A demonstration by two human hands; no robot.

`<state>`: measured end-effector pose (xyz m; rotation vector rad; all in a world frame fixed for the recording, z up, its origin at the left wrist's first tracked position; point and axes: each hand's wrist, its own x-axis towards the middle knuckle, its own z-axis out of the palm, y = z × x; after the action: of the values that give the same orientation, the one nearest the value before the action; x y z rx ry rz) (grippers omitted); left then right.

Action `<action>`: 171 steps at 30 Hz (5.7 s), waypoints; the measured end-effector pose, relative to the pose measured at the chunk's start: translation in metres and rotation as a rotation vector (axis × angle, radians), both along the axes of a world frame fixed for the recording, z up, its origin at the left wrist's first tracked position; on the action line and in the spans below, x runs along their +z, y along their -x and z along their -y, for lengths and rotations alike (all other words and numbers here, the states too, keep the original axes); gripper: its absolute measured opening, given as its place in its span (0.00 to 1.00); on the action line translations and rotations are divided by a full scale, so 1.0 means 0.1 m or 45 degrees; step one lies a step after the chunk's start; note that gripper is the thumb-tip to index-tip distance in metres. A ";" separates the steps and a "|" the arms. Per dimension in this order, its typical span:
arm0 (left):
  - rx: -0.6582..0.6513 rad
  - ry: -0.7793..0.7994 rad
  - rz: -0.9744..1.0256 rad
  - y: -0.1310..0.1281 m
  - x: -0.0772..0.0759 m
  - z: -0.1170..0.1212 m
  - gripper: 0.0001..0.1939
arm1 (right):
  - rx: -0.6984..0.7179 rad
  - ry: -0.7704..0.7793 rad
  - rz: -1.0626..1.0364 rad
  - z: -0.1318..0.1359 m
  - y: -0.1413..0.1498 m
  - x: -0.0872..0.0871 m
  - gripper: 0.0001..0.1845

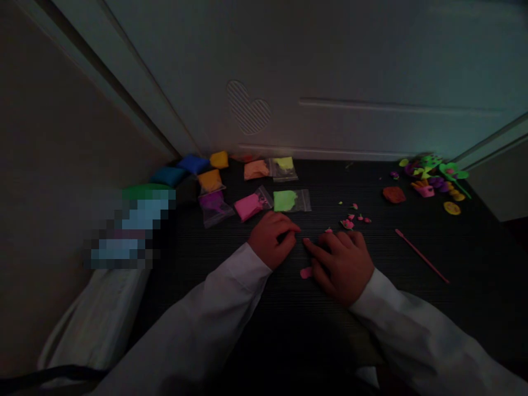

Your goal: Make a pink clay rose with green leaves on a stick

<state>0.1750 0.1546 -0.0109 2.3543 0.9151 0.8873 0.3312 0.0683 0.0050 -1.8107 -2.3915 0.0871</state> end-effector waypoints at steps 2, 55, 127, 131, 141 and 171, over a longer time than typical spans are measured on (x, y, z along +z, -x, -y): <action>-0.008 0.009 -0.002 0.00 -0.01 0.00 0.08 | 0.000 0.008 0.009 0.00 0.01 0.01 0.20; -0.247 0.262 0.291 -0.05 0.04 0.12 0.07 | -0.087 -0.072 -1.016 -0.08 -0.09 0.08 0.08; 0.050 0.784 0.331 -0.05 0.10 0.08 0.11 | -0.164 -0.197 -0.812 -0.11 -0.12 0.08 0.07; 0.054 0.827 0.388 -0.06 0.09 0.07 0.11 | -0.159 -0.192 -0.829 -0.11 -0.11 0.07 0.07; -0.065 0.843 0.382 -0.11 0.09 0.16 0.09 | -0.176 -0.204 -0.826 -0.12 -0.07 0.05 0.10; -0.307 0.925 0.529 -0.08 0.08 0.14 0.09 | -0.191 -0.195 -0.895 -0.15 -0.11 0.04 0.11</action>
<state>0.1832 0.1406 -0.0025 1.5417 0.6200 0.7391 0.3424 0.0832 0.0090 -1.5402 -1.7206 0.4306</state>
